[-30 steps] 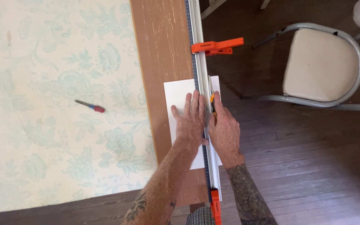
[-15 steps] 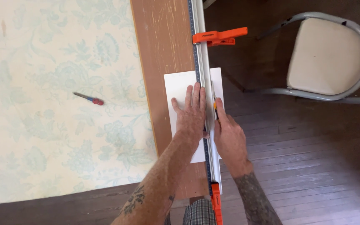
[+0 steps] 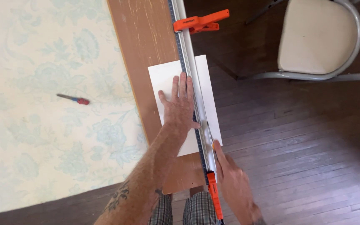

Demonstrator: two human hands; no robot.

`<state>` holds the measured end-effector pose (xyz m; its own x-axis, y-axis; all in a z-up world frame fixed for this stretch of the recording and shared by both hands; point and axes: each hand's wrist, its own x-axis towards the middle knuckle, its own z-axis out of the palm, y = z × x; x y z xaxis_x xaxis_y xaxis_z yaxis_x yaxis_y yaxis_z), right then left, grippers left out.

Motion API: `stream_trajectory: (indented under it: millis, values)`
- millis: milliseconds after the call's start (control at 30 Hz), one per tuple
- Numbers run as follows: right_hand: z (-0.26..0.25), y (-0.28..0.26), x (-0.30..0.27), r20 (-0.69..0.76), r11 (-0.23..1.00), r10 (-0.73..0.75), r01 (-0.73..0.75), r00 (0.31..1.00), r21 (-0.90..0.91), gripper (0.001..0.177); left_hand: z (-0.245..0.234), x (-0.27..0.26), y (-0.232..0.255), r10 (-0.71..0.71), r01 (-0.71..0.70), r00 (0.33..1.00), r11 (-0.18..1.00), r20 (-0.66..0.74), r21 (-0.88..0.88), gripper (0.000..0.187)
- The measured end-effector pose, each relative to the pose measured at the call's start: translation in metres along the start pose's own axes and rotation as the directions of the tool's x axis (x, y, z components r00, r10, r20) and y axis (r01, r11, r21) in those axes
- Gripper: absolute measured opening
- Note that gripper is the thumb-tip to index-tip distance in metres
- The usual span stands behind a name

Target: Cutting a white board using a utility knife and straight edge, followed by measuring and marking another board with a ruler and pen.

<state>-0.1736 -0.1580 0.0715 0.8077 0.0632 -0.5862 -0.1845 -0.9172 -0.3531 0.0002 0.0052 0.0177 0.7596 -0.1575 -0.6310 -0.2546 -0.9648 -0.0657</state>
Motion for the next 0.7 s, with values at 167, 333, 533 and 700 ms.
stream_trajectory:
  millis: [167, 333, 533, 700]
  values:
    - [0.035, 0.036, -0.047, -0.003, 0.999, 0.014, -0.014, 1.000, -0.029, 0.068, 0.012, 0.003, 0.000, -0.004, 0.007, 0.996, 0.999, -0.084, 0.032, 0.166]
    - [0.044, 0.072, -0.096, 0.287, 0.935, 0.347, -0.307, 0.893, -0.177, 0.078, 0.013, 0.005, 0.003, 0.019, -0.020, 0.990, 1.000, -0.143, -0.009, 0.164]
    - [-0.020, 0.015, -0.005, -0.186, 0.957, 0.242, -0.202, 0.952, 0.210, 0.064, 0.006, 0.006, -0.001, 0.001, 0.005, 0.990, 0.999, -0.139, 0.038, 0.166]
    - [-0.038, -0.045, 0.118, -0.437, 0.964, -0.116, 0.207, 0.892, 0.166, 0.060, -0.024, -0.013, -0.009, 0.088, -0.081, 0.995, 0.987, 0.045, -0.138, 0.147]
